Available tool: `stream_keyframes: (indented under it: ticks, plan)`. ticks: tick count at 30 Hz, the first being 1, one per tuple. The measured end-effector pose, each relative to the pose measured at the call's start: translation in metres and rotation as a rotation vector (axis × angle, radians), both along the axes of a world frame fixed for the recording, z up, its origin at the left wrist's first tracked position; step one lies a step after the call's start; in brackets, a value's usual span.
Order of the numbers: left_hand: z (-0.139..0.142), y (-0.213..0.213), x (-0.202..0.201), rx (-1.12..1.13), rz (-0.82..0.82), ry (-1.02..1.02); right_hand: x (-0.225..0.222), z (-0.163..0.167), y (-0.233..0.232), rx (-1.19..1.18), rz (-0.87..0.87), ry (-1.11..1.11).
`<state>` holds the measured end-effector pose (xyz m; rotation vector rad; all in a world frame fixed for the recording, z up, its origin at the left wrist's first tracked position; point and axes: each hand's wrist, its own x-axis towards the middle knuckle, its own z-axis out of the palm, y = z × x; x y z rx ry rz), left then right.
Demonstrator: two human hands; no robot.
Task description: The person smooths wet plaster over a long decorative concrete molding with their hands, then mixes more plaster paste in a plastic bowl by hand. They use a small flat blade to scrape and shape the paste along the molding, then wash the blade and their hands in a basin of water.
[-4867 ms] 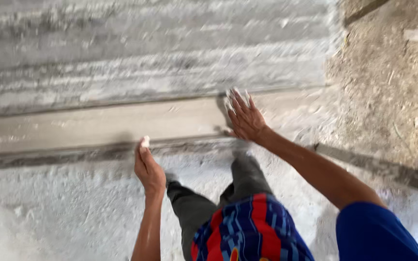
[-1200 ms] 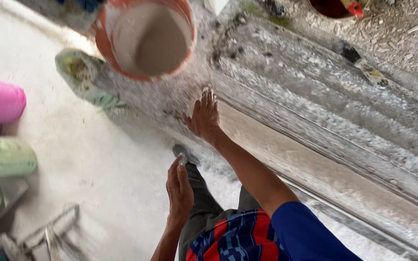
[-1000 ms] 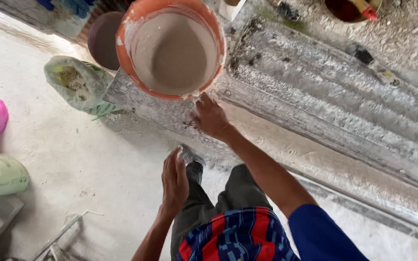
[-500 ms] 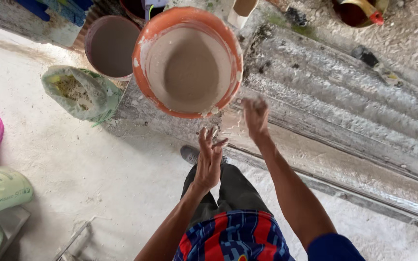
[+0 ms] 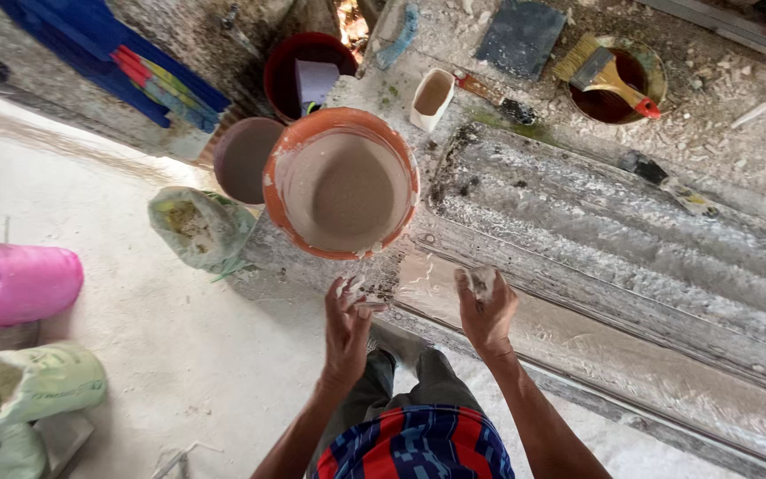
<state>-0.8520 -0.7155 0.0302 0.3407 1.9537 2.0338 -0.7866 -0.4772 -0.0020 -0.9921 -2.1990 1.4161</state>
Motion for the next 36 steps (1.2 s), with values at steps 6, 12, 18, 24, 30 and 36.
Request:
stream_keyframes:
  ticks: [6, 12, 18, 24, 30, 36]
  plan:
    - [0.036, -0.003, -0.072, -0.020, 0.135, 0.107, -0.014, -0.027, -0.001, 0.439, 0.343, -0.027]
    - [0.056, -0.004, -0.184, -0.036, 0.216, 0.102, -0.036, -0.026, -0.013, 0.634, 0.220, -0.062]
    - [0.080, -0.028, -0.314, 0.019, 0.150, 0.097, -0.129, 0.097, -0.056, 0.402, -0.227, -0.024]
    - [0.119, -0.063, -0.461, -0.060, 0.180, 0.250, -0.356, 0.212, -0.127, 0.626, 0.311, 0.351]
    - [0.165, -0.084, -0.597, -0.027, 0.316, 0.363, -0.603, 0.244, -0.162, 0.547, 0.510, 0.408]
    - [0.190, -0.090, -0.656, -0.215, 0.464, 0.550, -0.702, 0.280, -0.180, 0.335, 0.414, 0.208]
